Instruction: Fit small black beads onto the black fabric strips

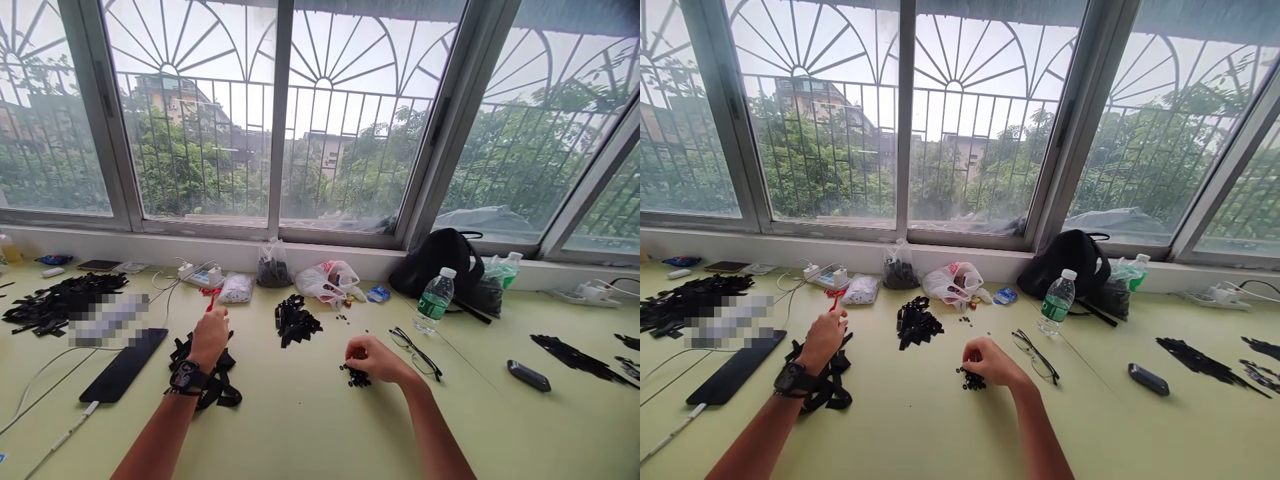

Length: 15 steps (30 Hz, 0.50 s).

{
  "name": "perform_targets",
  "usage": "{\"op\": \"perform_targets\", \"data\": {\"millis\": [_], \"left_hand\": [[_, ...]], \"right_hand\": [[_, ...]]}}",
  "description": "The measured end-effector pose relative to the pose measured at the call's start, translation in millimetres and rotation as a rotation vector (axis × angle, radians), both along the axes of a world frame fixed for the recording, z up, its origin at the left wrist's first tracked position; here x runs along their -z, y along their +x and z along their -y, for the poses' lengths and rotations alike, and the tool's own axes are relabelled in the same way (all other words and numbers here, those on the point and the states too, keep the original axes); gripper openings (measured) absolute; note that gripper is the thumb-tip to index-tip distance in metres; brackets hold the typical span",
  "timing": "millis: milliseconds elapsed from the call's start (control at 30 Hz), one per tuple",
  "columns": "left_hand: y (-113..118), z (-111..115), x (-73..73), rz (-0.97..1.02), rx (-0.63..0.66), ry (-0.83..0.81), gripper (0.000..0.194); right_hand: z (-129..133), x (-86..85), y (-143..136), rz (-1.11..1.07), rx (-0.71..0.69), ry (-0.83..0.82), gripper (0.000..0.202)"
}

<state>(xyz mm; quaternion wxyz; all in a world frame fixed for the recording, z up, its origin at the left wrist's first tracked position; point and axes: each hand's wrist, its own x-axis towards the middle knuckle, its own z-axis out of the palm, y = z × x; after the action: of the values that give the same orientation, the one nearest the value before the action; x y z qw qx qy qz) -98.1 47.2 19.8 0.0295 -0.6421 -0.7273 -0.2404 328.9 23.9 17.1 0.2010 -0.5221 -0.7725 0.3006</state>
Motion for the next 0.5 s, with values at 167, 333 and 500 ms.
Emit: {"op": "perform_targets", "data": {"millis": [167, 333, 500], "left_hand": [[-4, -3, 1.4, 0.047, 0.038, 0.010, 0.020], [-3, 0, -0.9, 0.076, 0.049, 0.058, 0.023], [5, 1, -9.3, 0.224, 0.094, 0.106, 0.022]], "right_hand": [[8, -10.8, 4, -0.038, -0.043, -0.082, 0.020], [12, -14.7, 7, 0.001, -0.077, -0.149, 0.019], [12, -12.8, 5, 0.039, -0.071, -0.144, 0.017]]}}
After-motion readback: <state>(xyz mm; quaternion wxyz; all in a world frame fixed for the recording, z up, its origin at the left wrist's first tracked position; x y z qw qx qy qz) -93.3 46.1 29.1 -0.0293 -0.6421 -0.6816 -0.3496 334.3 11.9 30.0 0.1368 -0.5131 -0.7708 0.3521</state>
